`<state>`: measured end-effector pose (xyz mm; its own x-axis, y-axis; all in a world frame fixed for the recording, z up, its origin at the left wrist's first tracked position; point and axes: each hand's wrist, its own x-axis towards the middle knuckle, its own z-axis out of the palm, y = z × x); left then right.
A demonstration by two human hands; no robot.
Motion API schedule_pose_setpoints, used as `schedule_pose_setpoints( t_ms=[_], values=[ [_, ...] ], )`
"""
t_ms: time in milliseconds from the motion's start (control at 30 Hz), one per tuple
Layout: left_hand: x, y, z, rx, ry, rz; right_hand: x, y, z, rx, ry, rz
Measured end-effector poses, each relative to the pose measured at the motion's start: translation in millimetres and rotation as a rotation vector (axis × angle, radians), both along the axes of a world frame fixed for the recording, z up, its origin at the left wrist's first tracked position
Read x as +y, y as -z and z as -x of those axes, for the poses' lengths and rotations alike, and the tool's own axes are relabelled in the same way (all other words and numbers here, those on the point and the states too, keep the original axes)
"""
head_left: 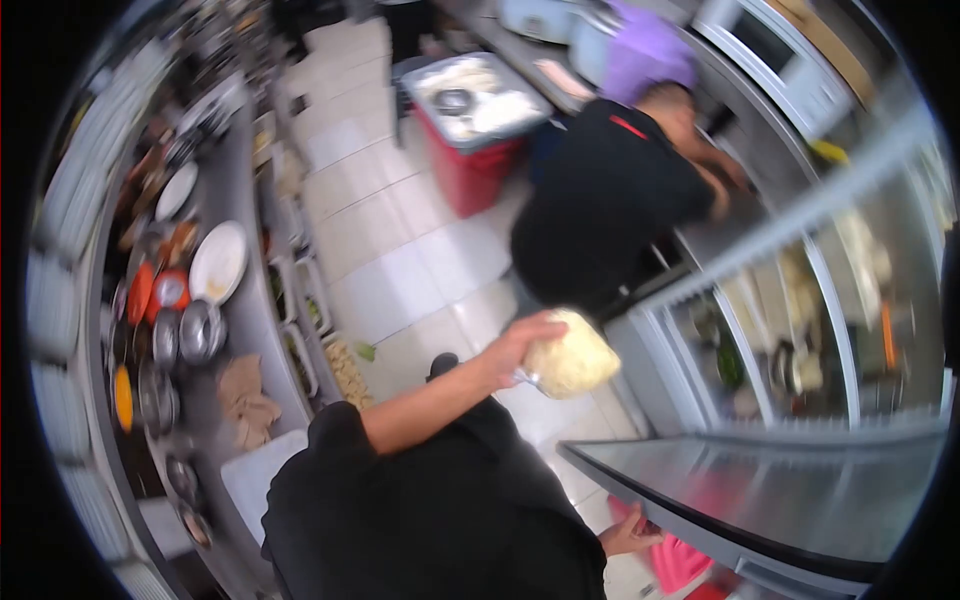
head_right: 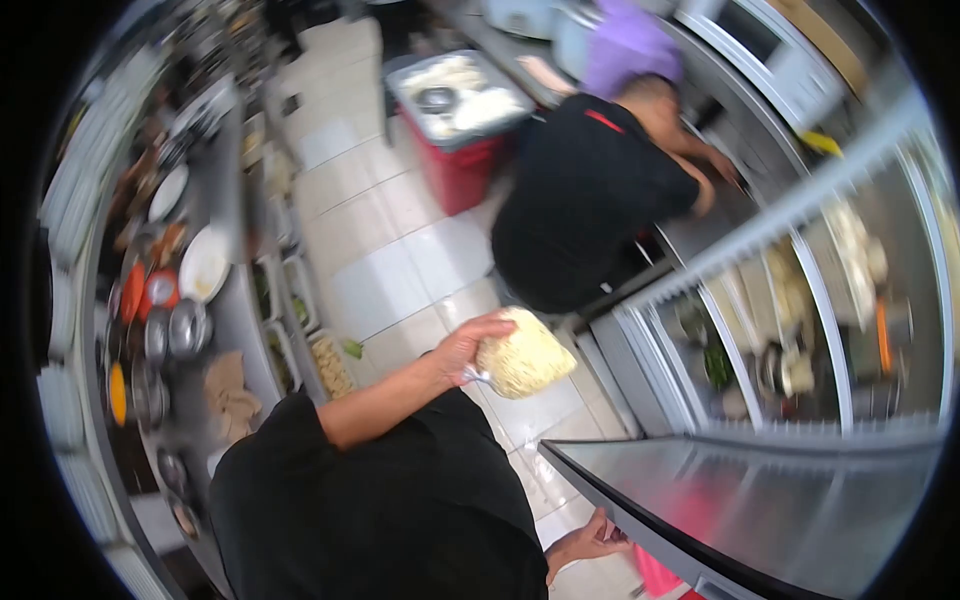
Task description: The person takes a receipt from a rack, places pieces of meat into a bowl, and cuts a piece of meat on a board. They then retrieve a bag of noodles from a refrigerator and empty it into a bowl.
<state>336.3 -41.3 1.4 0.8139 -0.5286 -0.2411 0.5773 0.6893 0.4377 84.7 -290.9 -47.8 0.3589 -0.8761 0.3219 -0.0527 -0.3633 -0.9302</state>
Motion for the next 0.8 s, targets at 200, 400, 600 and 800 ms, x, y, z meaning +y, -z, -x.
schedule_pose_setpoints(
  t_ms=[200,400,600,800],
  values=[
    [110.7,-8.8,-13.3,-0.163,-0.215,-0.224,62.0,-20.0,-125.9,0.239,-0.24,-0.301],
    [227.0,-12.3,-29.4,-0.51,-0.366,-0.463,253.9,-70.2,-272.4,0.502,-1.32,-1.015],
    [330.2,-28.0,-18.0,-0.574,-0.705,-0.902,398.4,-72.7,-360.3,0.744,-1.855,-0.966],
    [386.5,-37.4,17.9,-0.392,-0.92,-1.385,497.6,-49.4,-381.8,0.967,-2.208,-0.737]
  ],
)
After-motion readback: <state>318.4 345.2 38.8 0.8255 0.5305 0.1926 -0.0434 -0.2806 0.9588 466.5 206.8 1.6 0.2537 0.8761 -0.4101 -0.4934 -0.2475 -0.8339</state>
